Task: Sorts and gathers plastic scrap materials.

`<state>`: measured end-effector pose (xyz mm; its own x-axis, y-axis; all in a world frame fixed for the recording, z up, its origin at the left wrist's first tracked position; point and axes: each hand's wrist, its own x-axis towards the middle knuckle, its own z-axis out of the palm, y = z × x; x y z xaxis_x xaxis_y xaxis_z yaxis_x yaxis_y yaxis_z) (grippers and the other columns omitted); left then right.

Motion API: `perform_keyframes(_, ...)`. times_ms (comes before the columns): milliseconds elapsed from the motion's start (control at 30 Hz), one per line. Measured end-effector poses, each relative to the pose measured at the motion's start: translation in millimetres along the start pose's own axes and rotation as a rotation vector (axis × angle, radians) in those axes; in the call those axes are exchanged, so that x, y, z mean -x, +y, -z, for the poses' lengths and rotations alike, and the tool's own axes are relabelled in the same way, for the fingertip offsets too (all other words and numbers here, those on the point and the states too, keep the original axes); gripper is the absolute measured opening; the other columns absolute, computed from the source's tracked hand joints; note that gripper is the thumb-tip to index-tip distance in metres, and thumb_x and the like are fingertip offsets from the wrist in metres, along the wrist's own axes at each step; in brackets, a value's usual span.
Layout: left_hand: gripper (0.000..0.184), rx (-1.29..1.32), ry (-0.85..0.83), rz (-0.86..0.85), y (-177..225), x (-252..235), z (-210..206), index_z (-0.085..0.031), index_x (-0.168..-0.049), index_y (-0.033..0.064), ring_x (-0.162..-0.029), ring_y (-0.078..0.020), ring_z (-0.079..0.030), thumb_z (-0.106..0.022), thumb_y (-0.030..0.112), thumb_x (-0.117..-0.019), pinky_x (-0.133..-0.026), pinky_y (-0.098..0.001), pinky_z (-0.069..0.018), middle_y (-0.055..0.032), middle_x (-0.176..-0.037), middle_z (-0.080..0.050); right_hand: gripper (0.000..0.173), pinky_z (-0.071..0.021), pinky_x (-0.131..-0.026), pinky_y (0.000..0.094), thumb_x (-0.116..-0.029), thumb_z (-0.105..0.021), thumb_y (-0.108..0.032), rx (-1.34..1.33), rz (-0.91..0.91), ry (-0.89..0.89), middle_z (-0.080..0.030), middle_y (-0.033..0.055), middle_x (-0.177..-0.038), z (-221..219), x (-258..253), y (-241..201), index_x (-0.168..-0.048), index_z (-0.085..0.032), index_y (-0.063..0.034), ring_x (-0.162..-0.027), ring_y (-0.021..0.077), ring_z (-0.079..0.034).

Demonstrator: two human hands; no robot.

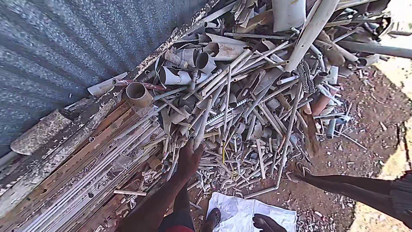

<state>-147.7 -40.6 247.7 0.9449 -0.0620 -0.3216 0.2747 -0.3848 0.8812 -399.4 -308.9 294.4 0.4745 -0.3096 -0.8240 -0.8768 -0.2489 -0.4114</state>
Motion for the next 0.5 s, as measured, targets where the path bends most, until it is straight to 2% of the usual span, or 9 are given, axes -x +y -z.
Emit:
perform_keyframes(100,0.035,0.018,-0.154,-0.181,0,67,-28,-0.065,-0.101,-0.0016,-0.057,-0.0110,-0.057,-0.060,0.033,-0.0999,-0.057,-0.0293,-0.0503,-0.0029,-0.066,-0.058,0.048,-0.0591,-0.095,0.0392,-0.1055,-0.044,-0.033,-0.331,0.241,-0.061,-0.073,0.0127,-0.120,-15,-32,-44,-0.133,-0.060,0.0034,-0.110,0.0222,-0.071)
perform_keyframes(167,0.034,-0.021,-0.316,-0.303,0,97,-41,-0.066,-0.100,-0.0053,-0.067,-0.0220,-0.066,-0.061,0.029,-0.1005,-0.065,-0.0372,-0.0565,-0.0128,-0.073,-0.065,0.071,-0.0584,-0.099,0.0419,-0.1002,-0.054,-0.055,-0.543,0.361,-0.153,-0.071,0.0126,-0.128,-29,-40,-79,-0.141,-0.053,0.0028,-0.117,0.0251,-0.069)
perform_keyframes(200,0.035,-0.057,-0.455,-0.329,3,105,-42,-0.066,-0.103,-0.0073,-0.078,-0.0289,-0.070,-0.060,0.027,-0.1024,-0.075,-0.0424,-0.0584,-0.0183,-0.082,-0.067,0.067,-0.0591,-0.097,0.0418,-0.0995,-0.058,-0.052,-0.641,0.387,-0.164,-0.073,0.0126,-0.123,-38,-41,-96,-0.138,-0.055,0.0027,-0.113,0.0250,-0.071)
perform_keyframes(267,0.034,-0.085,-0.759,-0.360,3,106,-45,-0.064,-0.111,-0.0084,-0.098,-0.0370,-0.068,-0.058,0.024,-0.1042,-0.094,-0.0495,-0.0531,-0.0242,-0.097,-0.067,0.029,-0.0631,-0.088,0.0399,-0.1061,-0.045,-0.020,-0.830,0.363,-0.092,-0.077,0.0157,-0.105,-55,-40,-115,-0.120,-0.058,0.0027,-0.097,0.0256,-0.076)
perform_keyframes(300,0.036,-0.110,-0.848,-0.411,-2,100,-48,-0.064,-0.114,-0.0062,-0.102,-0.0363,-0.067,-0.060,0.028,-0.1034,-0.099,-0.0503,-0.0499,-0.0226,-0.101,-0.068,0.022,-0.0647,-0.083,0.0396,-0.1081,-0.039,-0.012,-0.887,0.325,-0.035,-0.077,0.0171,-0.097,-58,-41,-115,-0.113,-0.056,0.0023,-0.090,0.0264,-0.078)
perform_keyframes(367,0.042,-0.156,-0.880,-0.523,-10,78,-44,-0.070,-0.116,-0.0020,-0.112,-0.0326,-0.066,-0.063,0.037,-0.1016,-0.109,-0.0494,-0.0424,-0.0186,-0.110,-0.072,0.022,-0.0656,-0.077,0.0383,-0.1090,-0.035,-0.009,-0.867,0.271,0.054,-0.077,0.0137,-0.088,-52,-45,-100,-0.111,-0.054,0.0002,-0.080,0.0235,-0.078)
perform_keyframes(400,0.042,-0.182,-0.865,-0.505,-8,59,-35,-0.072,-0.117,-0.0011,-0.114,-0.0302,-0.067,-0.061,0.037,-0.1025,-0.110,-0.0463,-0.0429,-0.0177,-0.114,-0.073,0.022,-0.0654,-0.074,0.0366,-0.1091,-0.035,-0.010,-0.804,0.258,0.104,-0.076,0.0098,-0.085,-45,-47,-88,-0.111,-0.055,-0.0009,-0.076,0.0202,-0.076)
perform_keyframes(467,0.039,-0.206,-0.750,-0.336,1,7,-11,-0.071,-0.122,-0.0015,-0.113,-0.0256,-0.068,-0.058,0.031,-0.1051,-0.106,-0.0405,-0.0491,-0.0174,-0.117,-0.072,0.018,-0.0591,-0.062,0.0257,-0.1063,-0.041,-0.011,-0.594,0.239,0.230,-0.071,-0.0005,-0.078,-26,-46,-60,-0.108,-0.057,-0.0038,-0.065,0.0085,-0.068)
perform_keyframes(500,0.037,-0.213,-0.650,-0.225,1,-26,-1,-0.069,-0.125,-0.0004,-0.112,-0.0229,-0.068,-0.055,0.029,-0.1056,-0.103,-0.0390,-0.0506,-0.0159,-0.119,-0.071,0.013,-0.0506,-0.054,0.0193,-0.1050,-0.046,-0.011,-0.490,0.215,0.304,-0.067,-0.0048,-0.072,-16,-43,-45,-0.105,-0.059,-0.0051,-0.058,0.0027,-0.061)
